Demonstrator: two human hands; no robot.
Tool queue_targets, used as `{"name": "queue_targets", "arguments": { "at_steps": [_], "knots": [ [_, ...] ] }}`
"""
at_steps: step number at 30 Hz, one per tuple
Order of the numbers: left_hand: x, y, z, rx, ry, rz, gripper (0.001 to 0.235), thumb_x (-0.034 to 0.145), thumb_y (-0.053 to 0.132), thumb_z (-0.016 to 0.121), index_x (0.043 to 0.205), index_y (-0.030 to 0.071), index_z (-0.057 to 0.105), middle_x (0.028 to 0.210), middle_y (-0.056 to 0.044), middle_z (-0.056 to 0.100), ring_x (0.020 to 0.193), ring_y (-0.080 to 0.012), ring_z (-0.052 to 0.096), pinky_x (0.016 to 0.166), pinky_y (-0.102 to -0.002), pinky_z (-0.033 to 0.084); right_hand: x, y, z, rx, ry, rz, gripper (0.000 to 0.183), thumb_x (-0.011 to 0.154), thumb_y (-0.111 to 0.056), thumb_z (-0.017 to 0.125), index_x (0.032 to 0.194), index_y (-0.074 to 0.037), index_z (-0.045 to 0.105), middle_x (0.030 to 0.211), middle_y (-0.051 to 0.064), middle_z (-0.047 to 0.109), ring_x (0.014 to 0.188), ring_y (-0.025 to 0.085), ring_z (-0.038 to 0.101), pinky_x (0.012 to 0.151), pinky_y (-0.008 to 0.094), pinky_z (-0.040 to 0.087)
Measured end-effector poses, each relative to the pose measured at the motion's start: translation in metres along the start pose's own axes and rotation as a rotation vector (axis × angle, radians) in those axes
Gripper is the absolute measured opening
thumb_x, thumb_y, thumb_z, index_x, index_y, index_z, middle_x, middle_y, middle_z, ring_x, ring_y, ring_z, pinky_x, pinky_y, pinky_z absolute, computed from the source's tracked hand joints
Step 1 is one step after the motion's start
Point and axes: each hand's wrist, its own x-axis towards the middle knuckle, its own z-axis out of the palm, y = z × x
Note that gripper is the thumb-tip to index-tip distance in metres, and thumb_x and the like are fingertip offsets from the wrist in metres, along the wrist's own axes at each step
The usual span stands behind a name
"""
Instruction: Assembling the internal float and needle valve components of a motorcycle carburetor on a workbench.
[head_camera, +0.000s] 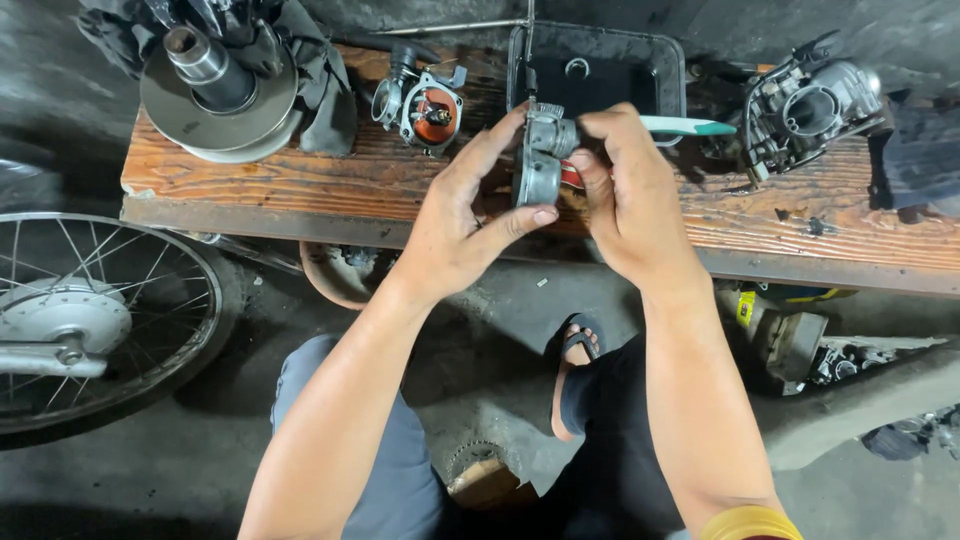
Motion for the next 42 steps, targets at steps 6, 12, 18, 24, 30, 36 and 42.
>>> {"name": "queue_targets", "arguments": {
  "at_steps": [6, 12, 18, 24, 30, 36, 42],
  "knots": [
    [0.004, 0.012, -0.006, 0.010, 0.004, -0.048, 0.073, 0.100, 0.029, 0.074, 0.158, 0.009, 0.035, 0.158, -0.014, 0.050, 0.151, -0.0276, 0.049, 0.132, -0.042, 0.036, -0.001, 0.004, -0.001, 0.069, 0.096, 0.071, 0.032, 0.112, -0.020, 0.044, 0.136, 0.000, 0.052, 0.135, 0.016, 0.060, 0.126, 0.030, 0.061, 0.108, 0.043, 0.048],
    [0.003, 0.003, -0.007, 0.012, -0.018, -0.035, 0.072, 0.100, 0.030, 0.075, 0.158, 0.012, 0.036, 0.157, -0.014, 0.051, 0.149, -0.0283, 0.051, 0.130, -0.043, 0.039, -0.001, 0.003, 0.005, 0.130, 0.111, 0.250, 0.033, 0.111, -0.036, 0.053, 0.105, -0.006, 0.066, 0.091, 0.002, 0.065, 0.083, 0.013, 0.061, 0.076, 0.028, 0.047],
    [0.004, 0.002, -0.011, 0.042, -0.007, -0.044, 0.071, 0.099, 0.029, 0.075, 0.157, 0.011, 0.037, 0.155, -0.015, 0.051, 0.147, -0.0277, 0.051, 0.128, -0.043, 0.039, 0.002, 0.000, 0.008, 0.294, 0.134, 0.166, 0.018, 0.105, -0.006, 0.065, 0.122, -0.005, 0.059, 0.116, 0.009, 0.064, 0.102, 0.017, 0.065, 0.087, 0.027, 0.054],
    [0.003, -0.003, -0.014, 0.060, -0.011, -0.037, 0.073, 0.099, 0.028, 0.076, 0.157, 0.010, 0.036, 0.161, -0.014, 0.047, 0.149, -0.0281, 0.049, 0.130, -0.045, 0.037, 0.004, 0.015, 0.013, 0.307, 0.165, 0.136, 0.022, 0.106, -0.015, 0.066, 0.123, 0.000, 0.065, 0.115, 0.010, 0.068, 0.099, 0.016, 0.067, 0.090, 0.026, 0.057],
    [0.002, -0.005, -0.020, 0.078, 0.022, -0.020, 0.073, 0.095, 0.026, 0.078, 0.153, 0.005, 0.040, 0.151, -0.019, 0.054, 0.142, -0.0303, 0.053, 0.125, -0.043, 0.038, 0.007, 0.010, 0.020, 0.349, 0.192, 0.154, 0.016, 0.099, -0.005, 0.075, 0.113, -0.005, 0.066, 0.103, 0.008, 0.071, 0.094, 0.013, 0.069, 0.086, 0.025, 0.058],
    [-0.003, -0.004, -0.024, 0.103, 0.030, -0.007, 0.073, 0.098, 0.030, 0.076, 0.155, 0.007, 0.037, 0.158, -0.018, 0.048, 0.150, -0.0312, 0.046, 0.127, -0.044, 0.036, 0.010, 0.011, 0.023, 0.407, 0.215, 0.212, 0.017, 0.103, -0.013, 0.067, 0.114, 0.001, 0.070, 0.096, 0.012, 0.074, 0.086, 0.015, 0.071, 0.084, 0.024, 0.060],
    [-0.002, -0.003, -0.020, 0.041, 0.010, -0.046, 0.074, 0.098, 0.031, 0.076, 0.156, 0.008, 0.036, 0.149, -0.015, 0.054, 0.141, -0.0267, 0.053, 0.124, -0.041, 0.040, 0.009, 0.018, 0.025, 0.460, 0.212, 0.192, 0.019, 0.102, -0.013, 0.072, 0.113, 0.002, 0.069, 0.095, 0.014, 0.073, 0.080, 0.017, 0.072, 0.079, 0.026, 0.062]
  ]
}}
